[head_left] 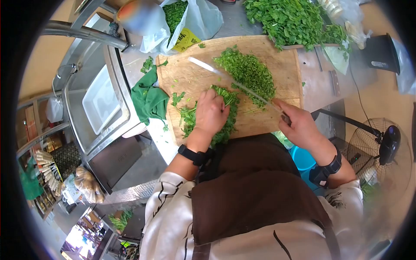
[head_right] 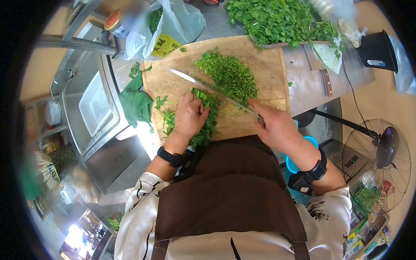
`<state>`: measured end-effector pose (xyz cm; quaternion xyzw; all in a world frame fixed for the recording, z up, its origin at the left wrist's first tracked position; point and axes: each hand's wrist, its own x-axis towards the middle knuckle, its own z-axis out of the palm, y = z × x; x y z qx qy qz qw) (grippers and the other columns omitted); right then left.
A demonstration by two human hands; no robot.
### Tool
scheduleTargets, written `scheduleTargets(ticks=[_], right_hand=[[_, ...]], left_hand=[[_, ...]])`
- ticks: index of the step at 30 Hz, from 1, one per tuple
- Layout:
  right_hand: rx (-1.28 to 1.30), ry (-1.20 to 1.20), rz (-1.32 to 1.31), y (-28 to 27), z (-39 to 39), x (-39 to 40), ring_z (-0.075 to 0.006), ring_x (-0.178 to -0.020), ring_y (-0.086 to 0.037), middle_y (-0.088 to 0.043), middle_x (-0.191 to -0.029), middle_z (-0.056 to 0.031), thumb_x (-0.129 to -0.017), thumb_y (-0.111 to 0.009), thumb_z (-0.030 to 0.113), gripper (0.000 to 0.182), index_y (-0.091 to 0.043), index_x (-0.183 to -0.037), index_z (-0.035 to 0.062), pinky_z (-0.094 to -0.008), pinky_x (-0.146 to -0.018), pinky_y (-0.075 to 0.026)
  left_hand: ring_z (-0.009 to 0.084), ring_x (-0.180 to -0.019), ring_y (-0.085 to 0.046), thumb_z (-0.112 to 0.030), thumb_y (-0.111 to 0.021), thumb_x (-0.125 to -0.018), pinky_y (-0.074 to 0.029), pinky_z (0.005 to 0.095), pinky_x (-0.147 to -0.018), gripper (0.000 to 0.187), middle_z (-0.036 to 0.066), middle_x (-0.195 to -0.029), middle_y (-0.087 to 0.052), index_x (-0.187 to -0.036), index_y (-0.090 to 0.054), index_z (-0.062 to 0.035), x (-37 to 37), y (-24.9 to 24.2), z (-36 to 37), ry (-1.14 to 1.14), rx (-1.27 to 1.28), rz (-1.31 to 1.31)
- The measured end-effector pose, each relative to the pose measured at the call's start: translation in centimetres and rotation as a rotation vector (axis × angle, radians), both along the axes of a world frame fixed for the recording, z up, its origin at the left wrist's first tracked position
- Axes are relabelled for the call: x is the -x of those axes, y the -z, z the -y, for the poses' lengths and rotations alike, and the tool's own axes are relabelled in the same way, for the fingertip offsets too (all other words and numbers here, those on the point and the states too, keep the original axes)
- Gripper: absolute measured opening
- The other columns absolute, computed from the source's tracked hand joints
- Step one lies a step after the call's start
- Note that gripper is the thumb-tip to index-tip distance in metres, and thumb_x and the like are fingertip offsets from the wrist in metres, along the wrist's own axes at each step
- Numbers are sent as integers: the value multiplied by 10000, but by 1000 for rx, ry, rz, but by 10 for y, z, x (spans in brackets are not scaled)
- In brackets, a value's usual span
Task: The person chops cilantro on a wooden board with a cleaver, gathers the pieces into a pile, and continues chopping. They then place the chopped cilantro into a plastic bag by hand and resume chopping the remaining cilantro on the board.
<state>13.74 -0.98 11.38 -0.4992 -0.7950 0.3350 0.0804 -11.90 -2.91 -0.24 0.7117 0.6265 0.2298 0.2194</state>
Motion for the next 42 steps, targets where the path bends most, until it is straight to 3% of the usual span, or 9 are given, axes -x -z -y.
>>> scheduleTargets(ticks=[3,7,10,13,16,24,30,36,42], right_hand=[[-132,-131,55,12,5,6,-364,-709,-626,-638,-814,-162,-871,-587,113,272,-612,-1133,41,-447,-634,-516],[-78,-131,146,3,12,14,-358,-725,-631,-627,-803,-157,-880,-583,128,276,-605,-1144,46,-458,-630,-509],[-34,-148,214,-11,12,17,-369,-716,-616,-607,-799,-157,-881,-569,99,258,-599,-1131,45,-462,-622,-501],[-22,-162,231,-18,12,15,-377,-711,-616,-613,-804,-159,-881,-570,105,252,-599,-1124,45,-468,-619,-499],[11,-177,259,-23,9,17,-385,-703,-614,-617,-801,-168,-881,-567,109,243,-601,-1112,39,-473,-620,-501],[147,-109,342,62,-14,46,-386,-754,-634,-638,-781,-205,-922,-550,172,190,-635,-1018,31,-485,-660,-513],[-39,-142,217,43,-15,37,-383,-756,-640,-653,-804,-189,-926,-547,177,214,-638,-1058,34,-475,-661,-519],[55,-175,360,-17,5,26,-389,-726,-631,-649,-791,-178,-897,-572,151,208,-636,-1062,41,-485,-651,-514],[121,-160,424,31,-8,51,-391,-706,-632,-647,-767,-189,-903,-560,161,181,-643,-1012,42,-492,-638,-512]], left_hand=[[344,-944,-524,-82,-754,-682,-460,428,-794,185,131,-907,-540,-656,-571,-66,2,9,-1,18,-56,7],[360,-947,-535,-99,-744,-695,-459,449,-786,158,146,-942,-569,-678,-592,-59,3,18,-2,43,-119,23],[373,-764,-561,-49,-717,-697,-453,458,-732,118,134,-715,-572,-761,-622,-24,2,11,-2,40,-83,39],[383,-744,-558,-46,-715,-688,-454,466,-717,124,152,-739,-585,-763,-622,-13,2,10,-2,43,-146,58],[374,-945,-545,-112,-732,-702,-461,467,-782,137,161,-937,-583,-711,-606,-59,1,16,0,6,-94,49],[342,-866,-515,-66,-724,-655,-453,438,-753,168,135,-859,-520,-654,-556,-68,3,12,1,0,-92,94],[346,-849,-516,-64,-745,-658,-450,438,-744,199,137,-849,-515,-644,-547,-65,5,11,-1,-29,-105,105],[352,-913,-531,-77,-738,-667,-459,441,-793,171,146,-925,-557,-663,-567,-64,5,23,0,-6,-148,137],[343,-904,-522,-84,-739,-677,-454,435,-793,171,133,-906,-538,-681,-568,-70,5,19,5,-18,-107,111]])
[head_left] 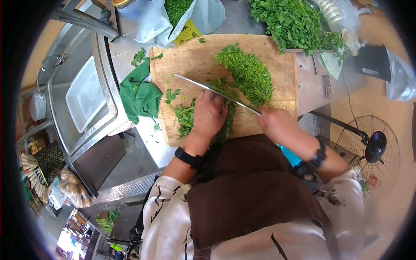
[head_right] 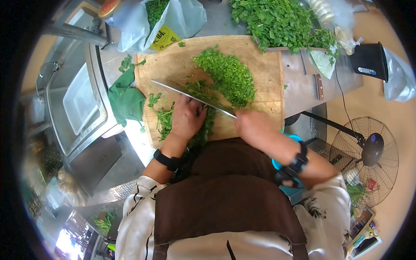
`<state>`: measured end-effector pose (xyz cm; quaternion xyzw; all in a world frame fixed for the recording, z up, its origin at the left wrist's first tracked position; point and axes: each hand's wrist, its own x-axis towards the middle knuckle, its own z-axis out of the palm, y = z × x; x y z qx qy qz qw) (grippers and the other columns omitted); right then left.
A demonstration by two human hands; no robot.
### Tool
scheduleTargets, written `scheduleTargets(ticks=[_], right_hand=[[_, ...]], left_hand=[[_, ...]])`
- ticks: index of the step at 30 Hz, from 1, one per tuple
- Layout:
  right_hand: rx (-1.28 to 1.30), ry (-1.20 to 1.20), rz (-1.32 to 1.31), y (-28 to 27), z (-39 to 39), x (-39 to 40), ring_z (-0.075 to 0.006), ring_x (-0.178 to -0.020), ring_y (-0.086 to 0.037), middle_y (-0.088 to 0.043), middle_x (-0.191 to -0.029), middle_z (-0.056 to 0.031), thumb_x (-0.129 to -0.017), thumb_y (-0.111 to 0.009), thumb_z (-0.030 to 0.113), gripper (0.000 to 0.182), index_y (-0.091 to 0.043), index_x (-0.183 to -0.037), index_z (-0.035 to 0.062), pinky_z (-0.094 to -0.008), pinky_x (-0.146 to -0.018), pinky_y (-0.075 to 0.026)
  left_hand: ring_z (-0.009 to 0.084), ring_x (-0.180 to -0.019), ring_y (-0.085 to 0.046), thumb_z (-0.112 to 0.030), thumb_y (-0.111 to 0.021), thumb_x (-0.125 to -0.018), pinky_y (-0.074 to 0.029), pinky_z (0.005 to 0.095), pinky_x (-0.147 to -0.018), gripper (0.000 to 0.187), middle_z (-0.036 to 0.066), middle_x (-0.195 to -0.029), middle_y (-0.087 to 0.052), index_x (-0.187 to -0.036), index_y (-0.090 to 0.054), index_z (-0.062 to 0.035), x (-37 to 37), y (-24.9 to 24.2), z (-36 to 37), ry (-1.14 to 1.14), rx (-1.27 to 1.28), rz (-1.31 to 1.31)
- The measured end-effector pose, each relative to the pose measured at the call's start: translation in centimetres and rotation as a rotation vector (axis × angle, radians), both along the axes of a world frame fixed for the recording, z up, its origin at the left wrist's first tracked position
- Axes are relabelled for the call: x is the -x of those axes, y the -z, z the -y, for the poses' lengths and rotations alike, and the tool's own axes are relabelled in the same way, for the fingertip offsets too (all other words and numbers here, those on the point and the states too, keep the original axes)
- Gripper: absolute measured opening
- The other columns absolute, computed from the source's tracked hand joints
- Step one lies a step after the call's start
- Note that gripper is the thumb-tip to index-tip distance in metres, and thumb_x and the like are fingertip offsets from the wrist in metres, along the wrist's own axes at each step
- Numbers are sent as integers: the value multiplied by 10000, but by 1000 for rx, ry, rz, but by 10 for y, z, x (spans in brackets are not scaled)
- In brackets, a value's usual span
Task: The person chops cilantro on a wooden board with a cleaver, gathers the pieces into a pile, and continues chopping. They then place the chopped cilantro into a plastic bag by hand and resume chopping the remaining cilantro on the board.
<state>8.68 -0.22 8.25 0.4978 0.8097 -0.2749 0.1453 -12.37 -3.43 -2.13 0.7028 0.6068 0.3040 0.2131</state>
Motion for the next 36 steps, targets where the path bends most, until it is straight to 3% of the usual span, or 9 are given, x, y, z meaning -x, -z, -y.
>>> scheduleTargets(ticks=[3,6,9,12,15,21,25,30,36], right_hand=[[-146,-25,-187,37,-6,4,-389,-671,-633,-629,-719,-200,-911,-514,175,177,-595,-894,19,-503,-624,-504],[-210,-20,-260,29,-7,-3,-390,-663,-635,-630,-700,-191,-906,-524,178,176,-599,-896,19,-491,-641,-513],[-222,-44,-195,-7,6,-13,-392,-672,-636,-630,-712,-197,-900,-533,172,168,-595,-883,17,-485,-652,-515],[-109,-56,-107,-44,16,-19,-391,-720,-639,-652,-783,-198,-882,-573,142,192,-638,-1023,29,-485,-649,-522],[-28,-42,38,-43,14,-13,-390,-717,-640,-657,-796,-197,-883,-570,143,201,-640,-1035,32,-490,-647,-521],[-127,-43,-122,34,-4,10,-390,-714,-643,-663,-807,-198,-886,-572,157,222,-640,-1057,33,-485,-656,-527],[-188,-42,-174,27,-5,-4,-389,-738,-646,-664,-823,-202,-887,-574,161,227,-639,-1062,31,-477,-669,-529],[-104,-60,-68,-41,17,-17,-394,-744,-644,-658,-803,-200,-889,-573,158,214,-641,-1046,29,-476,-664,-526],[-27,-53,33,10,0,10,-397,-737,-642,-656,-791,-201,-900,-570,180,222,-636,-1048,28,-483,-660,-521]], left_hand=[[351,-861,-521,-64,-761,-669,-454,436,-765,200,127,-867,-521,-681,-561,-72,0,-4,0,-30,-22,-5],[344,-873,-519,-74,-755,-670,-456,435,-765,195,125,-869,-520,-692,-561,-75,0,-3,6,-17,-32,17],[339,-879,-520,-82,-751,-671,-458,439,-766,193,124,-875,-522,-698,-560,-77,1,3,7,-29,-78,31],[339,-872,-525,-78,-752,-672,-461,443,-761,192,122,-873,-523,-703,-563,-77,-1,5,2,-29,-172,33],[336,-880,-526,-74,-749,-678,-461,436,-769,180,120,-878,-526,-711,-572,-78,-1,5,1,-30,-165,44],[328,-899,-523,-71,-747,-683,-456,414,-795,172,115,-884,-525,-719,-579,-79,2,-2,6,-41,-72,33],[326,-902,-524,-73,-750,-682,-455,416,-795,176,115,-886,-526,-720,-578,-78,2,-3,12,-50,-66,43],[331,-907,-526,-71,-755,-677,-452,427,-795,181,119,-908,-534,-734,-583,-73,0,4,10,-56,-197,34],[340,-913,-524,-71,-759,-679,-452,426,-801,193,124,-916,-527,-796,-607,-58,1,3,13,-58,-124,61]])
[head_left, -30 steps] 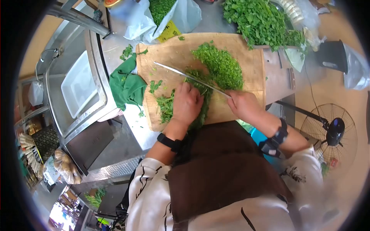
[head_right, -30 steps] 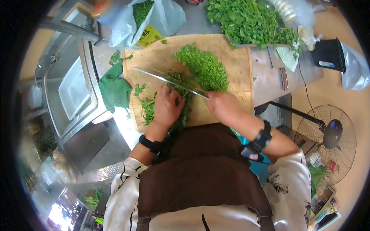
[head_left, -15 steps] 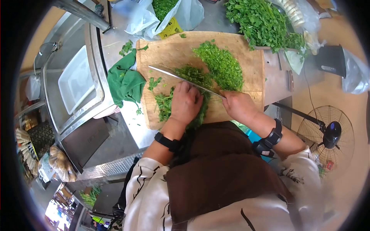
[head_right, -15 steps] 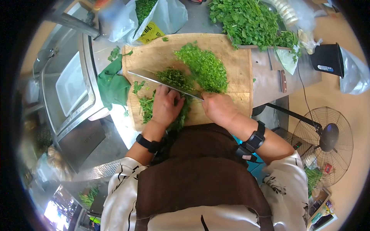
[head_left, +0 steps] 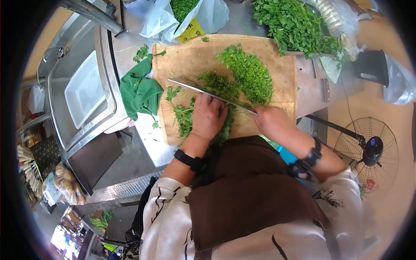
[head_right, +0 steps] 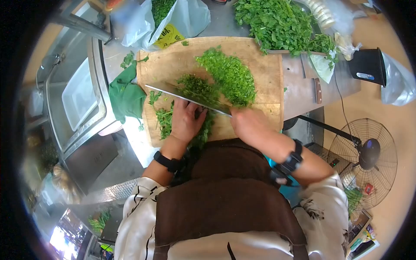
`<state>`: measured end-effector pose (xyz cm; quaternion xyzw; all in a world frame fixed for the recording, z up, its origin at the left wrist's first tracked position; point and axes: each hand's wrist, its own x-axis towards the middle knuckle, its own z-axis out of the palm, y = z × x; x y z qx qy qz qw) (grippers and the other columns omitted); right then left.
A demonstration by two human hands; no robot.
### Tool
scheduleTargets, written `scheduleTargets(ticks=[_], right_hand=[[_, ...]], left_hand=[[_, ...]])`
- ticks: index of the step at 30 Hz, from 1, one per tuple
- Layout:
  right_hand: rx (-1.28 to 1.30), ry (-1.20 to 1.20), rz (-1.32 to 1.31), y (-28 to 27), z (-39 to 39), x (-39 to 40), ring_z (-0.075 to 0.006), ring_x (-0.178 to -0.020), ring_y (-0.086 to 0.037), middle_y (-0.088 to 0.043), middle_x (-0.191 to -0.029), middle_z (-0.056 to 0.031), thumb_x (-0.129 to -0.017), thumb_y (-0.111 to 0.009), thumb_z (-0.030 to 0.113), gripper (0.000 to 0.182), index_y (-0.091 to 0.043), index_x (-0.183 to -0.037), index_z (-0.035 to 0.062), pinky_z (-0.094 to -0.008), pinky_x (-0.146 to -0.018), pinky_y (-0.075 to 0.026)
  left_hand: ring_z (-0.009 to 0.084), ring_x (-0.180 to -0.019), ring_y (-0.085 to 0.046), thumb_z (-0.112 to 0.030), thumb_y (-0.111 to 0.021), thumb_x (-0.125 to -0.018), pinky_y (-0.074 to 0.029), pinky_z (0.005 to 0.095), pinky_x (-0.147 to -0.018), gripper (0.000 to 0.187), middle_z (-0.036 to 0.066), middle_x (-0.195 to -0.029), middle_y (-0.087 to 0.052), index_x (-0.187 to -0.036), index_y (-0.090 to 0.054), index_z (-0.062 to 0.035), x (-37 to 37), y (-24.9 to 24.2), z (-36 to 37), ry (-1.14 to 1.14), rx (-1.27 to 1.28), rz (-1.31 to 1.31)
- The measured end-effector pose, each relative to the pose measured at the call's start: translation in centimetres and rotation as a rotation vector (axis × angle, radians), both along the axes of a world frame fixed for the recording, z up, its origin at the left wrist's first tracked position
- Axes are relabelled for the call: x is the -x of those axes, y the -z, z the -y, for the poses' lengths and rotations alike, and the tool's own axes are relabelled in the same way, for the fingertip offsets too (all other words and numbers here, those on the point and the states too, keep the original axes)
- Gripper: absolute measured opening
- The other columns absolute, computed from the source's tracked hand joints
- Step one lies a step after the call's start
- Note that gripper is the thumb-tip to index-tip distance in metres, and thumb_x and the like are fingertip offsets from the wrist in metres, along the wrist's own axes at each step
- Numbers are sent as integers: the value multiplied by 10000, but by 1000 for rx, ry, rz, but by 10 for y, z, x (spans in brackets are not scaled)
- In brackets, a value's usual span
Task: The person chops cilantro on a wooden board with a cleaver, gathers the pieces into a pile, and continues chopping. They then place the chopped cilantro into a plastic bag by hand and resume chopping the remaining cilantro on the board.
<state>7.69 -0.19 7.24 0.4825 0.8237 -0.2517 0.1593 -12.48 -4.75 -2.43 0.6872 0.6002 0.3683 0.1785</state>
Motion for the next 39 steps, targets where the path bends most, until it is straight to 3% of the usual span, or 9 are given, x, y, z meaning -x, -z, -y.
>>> scheduleTargets(ticks=[6,9,12,15,21,24,27,30,39], right_hand=[[-119,-20,-225,19,-3,-7,-401,-731,-637,-656,-804,-203,-899,-566,173,228,-631,-1070,37,-484,-659,-520],[-219,-53,-200,-21,11,-16,-379,-655,-642,-637,-699,-183,-890,-530,146,143,-592,-879,18,-479,-613,-516],[-47,-60,-46,-57,18,-22,-398,-721,-634,-650,-797,-205,-888,-573,164,224,-630,-1063,35,-482,-645,-519],[7,-42,26,-41,14,-17,-397,-716,-636,-651,-798,-207,-891,-569,170,200,-632,-1029,41,-482,-644,-522],[-102,-70,-191,28,-5,8,-399,-728,-639,-656,-804,-201,-905,-552,193,199,-623,-995,30,-484,-651,-522],[-95,-60,-148,11,-5,1,-400,-730,-639,-655,-803,-199,-901,-560,181,193,-629,-1002,31,-485,-654,-521],[-169,-64,-159,-28,12,-13,-371,-659,-643,-644,-727,-178,-882,-542,155,155,-602,-854,15,-480,-623,-513],[-43,-68,-52,-55,20,-22,-389,-735,-642,-647,-779,-200,-880,-571,140,166,-638,-985,30,-479,-650,-522],[-112,-62,-220,26,-3,6,-388,-704,-636,-653,-774,-189,-881,-572,157,146,-624,-911,24,-485,-638,-520]], left_hand=[[341,-923,-518,-79,-762,-686,-451,428,-796,191,132,-941,-521,-797,-608,-63,2,-4,6,12,9,18],[343,-922,-520,-79,-757,-693,-452,431,-792,179,133,-942,-525,-796,-611,-70,0,-1,8,-17,-18,-9],[344,-913,-523,-80,-753,-698,-453,433,-788,167,131,-932,-531,-792,-614,-75,-1,3,5,-28,-111,-56],[336,-903,-526,-81,-754,-697,-455,429,-784,165,122,-918,-533,-789,-617,-76,-2,3,4,-32,-85,-15],[315,-895,-527,-80,-761,-690,-457,416,-773,169,105,-902,-528,-789,-624,-76,2,-4,9,-18,-14,-3],[316,-897,-530,-82,-764,-688,-459,417,-773,172,105,-906,-533,-791,-626,-77,3,-3,8,-19,-32,-5],[323,-902,-537,-86,-766,-687,-462,421,-777,174,108,-918,-544,-794,-629,-83,1,2,13,-44,-37,16],[329,-908,-544,-86,-769,-683,-465,426,-779,177,110,-929,-554,-794,-630,-85,0,6,9,-55,-105,13],[317,-893,-540,-62,-764,-683,-467,409,-747,181,106,-909,-532,-799,-626,-76,1,-1,15,-36,-40,34]])
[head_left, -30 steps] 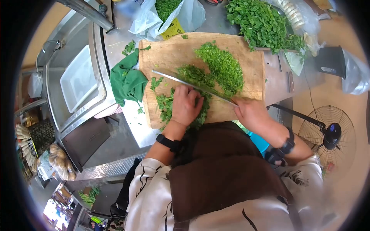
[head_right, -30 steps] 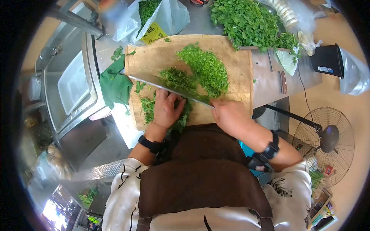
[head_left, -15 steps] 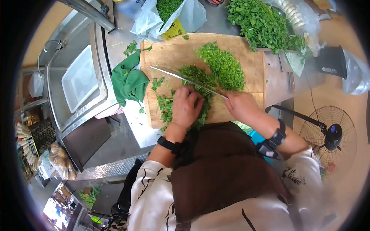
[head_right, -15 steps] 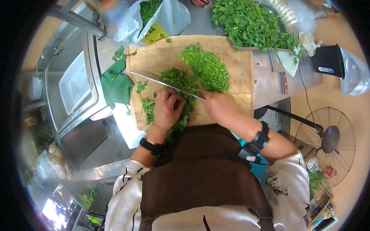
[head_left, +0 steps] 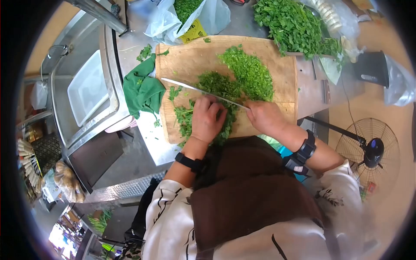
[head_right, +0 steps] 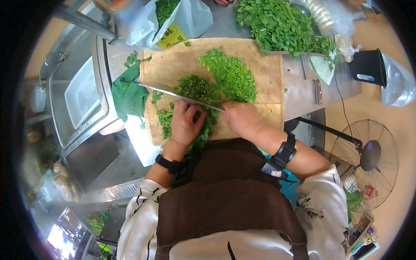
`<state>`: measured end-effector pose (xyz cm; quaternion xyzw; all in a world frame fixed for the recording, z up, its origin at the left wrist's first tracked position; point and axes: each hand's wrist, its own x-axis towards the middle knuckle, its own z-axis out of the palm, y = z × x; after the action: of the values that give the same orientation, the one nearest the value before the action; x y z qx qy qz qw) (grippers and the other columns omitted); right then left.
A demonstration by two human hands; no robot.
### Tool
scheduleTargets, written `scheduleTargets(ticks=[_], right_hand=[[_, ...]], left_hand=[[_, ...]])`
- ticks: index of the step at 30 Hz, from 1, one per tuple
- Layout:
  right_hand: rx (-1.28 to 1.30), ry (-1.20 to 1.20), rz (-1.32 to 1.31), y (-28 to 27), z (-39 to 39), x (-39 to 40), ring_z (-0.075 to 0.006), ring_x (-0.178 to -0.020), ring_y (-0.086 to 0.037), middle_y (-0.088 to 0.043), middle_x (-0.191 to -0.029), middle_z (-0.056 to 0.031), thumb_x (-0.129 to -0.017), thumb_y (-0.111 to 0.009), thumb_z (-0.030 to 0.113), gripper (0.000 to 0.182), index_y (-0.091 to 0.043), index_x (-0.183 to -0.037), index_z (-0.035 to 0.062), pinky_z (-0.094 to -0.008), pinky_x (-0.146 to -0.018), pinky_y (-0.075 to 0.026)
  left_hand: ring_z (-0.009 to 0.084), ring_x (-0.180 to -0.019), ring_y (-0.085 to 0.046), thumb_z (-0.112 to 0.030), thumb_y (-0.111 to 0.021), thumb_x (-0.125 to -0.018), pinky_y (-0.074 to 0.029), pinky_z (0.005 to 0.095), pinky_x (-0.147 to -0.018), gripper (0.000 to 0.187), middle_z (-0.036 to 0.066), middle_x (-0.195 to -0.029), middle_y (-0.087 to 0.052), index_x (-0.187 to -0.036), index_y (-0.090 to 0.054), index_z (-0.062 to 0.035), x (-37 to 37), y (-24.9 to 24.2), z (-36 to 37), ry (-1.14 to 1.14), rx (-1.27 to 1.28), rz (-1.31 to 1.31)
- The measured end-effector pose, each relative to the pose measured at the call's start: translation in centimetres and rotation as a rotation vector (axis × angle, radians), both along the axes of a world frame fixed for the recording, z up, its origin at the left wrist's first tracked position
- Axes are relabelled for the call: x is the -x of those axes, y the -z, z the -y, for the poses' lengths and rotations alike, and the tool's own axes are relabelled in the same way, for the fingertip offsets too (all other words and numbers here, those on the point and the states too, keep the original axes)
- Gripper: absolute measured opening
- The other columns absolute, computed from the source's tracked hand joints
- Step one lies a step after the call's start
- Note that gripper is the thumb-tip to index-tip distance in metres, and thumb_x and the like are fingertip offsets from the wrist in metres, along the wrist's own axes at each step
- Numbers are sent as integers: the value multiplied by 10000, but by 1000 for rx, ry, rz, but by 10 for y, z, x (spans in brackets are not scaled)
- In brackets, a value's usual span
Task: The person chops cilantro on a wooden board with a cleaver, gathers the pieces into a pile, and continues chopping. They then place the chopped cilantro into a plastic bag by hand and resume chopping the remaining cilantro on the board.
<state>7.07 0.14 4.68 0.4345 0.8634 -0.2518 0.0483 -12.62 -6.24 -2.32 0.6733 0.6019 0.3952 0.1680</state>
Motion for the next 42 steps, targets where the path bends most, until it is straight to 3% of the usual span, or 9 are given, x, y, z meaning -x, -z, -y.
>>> scheduleTargets(ticks=[9,12,17,21,27,34,39,42], right_hand=[[52,-15,141,-74,25,-33,-394,-709,-634,-649,-774,-194,-887,-570,150,143,-621,-908,17,-489,-645,-520],[121,22,227,-51,18,-16,-390,-717,-641,-647,-770,-203,-887,-571,148,146,-624,-903,14,-490,-645,-521],[50,-2,99,-3,3,2,-391,-721,-640,-645,-761,-207,-893,-574,170,158,-627,-911,23,-492,-645,-518],[-7,29,2,-15,10,-13,-391,-719,-637,-647,-761,-197,-896,-574,182,168,-631,-924,26,-490,-650,-517],[64,-9,182,-82,28,-28,-397,-720,-636,-645,-767,-197,-897,-562,161,164,-634,-948,23,-489,-655,-516],[47,-9,122,2,9,-1,-397,-706,-638,-649,-768,-200,-894,-570,166,172,-636,-974,28,-478,-641,-521],[6,3,60,-9,11,-7,-399,-714,-637,-655,-793,-198,-897,-568,174,193,-636,-1009,32,-478,-642,-517],[-36,20,16,-47,23,-19,-383,-695,-649,-658,-772,-192,-898,-551,178,177,-603,-872,11,-482,-634,-519]], left_hand=[[320,-894,-540,-78,-769,-696,-464,419,-758,178,107,-916,-534,-811,-634,-76,-1,6,-4,-37,-92,-12],[321,-895,-536,-80,-768,-702,-463,418,-772,179,111,-917,-529,-828,-642,-75,0,7,0,-32,-45,-1],[329,-920,-515,-69,-769,-705,-456,423,-790,200,127,-942,-512,-863,-647,-70,-2,8,6,-36,1,5],[331,-929,-508,-62,-762,-709,-454,424,-794,199,124,-936,-505,-871,-645,-69,0,4,4,-32,-9,-17],[326,-914,-525,-73,-744,-719,-459,417,-795,169,117,-919,-535,-858,-648,-77,-2,5,2,-38,-89,-57],[323,-962,-551,-82,-745,-713,-467,417,-833,169,105,-976,-575,-856,-653,-84,4,3,8,8,66,-25],[312,-958,-559,-74,-751,-702,-470,419,-820,186,80,-947,-576,-860,-654,-96,7,4,10,-2,-57,-45],[311,-952,-559,-70,-757,-692,-468,419,-815,208,78,-942,-576,-872,-657,-97,6,7,14,-17,-58,-28]])
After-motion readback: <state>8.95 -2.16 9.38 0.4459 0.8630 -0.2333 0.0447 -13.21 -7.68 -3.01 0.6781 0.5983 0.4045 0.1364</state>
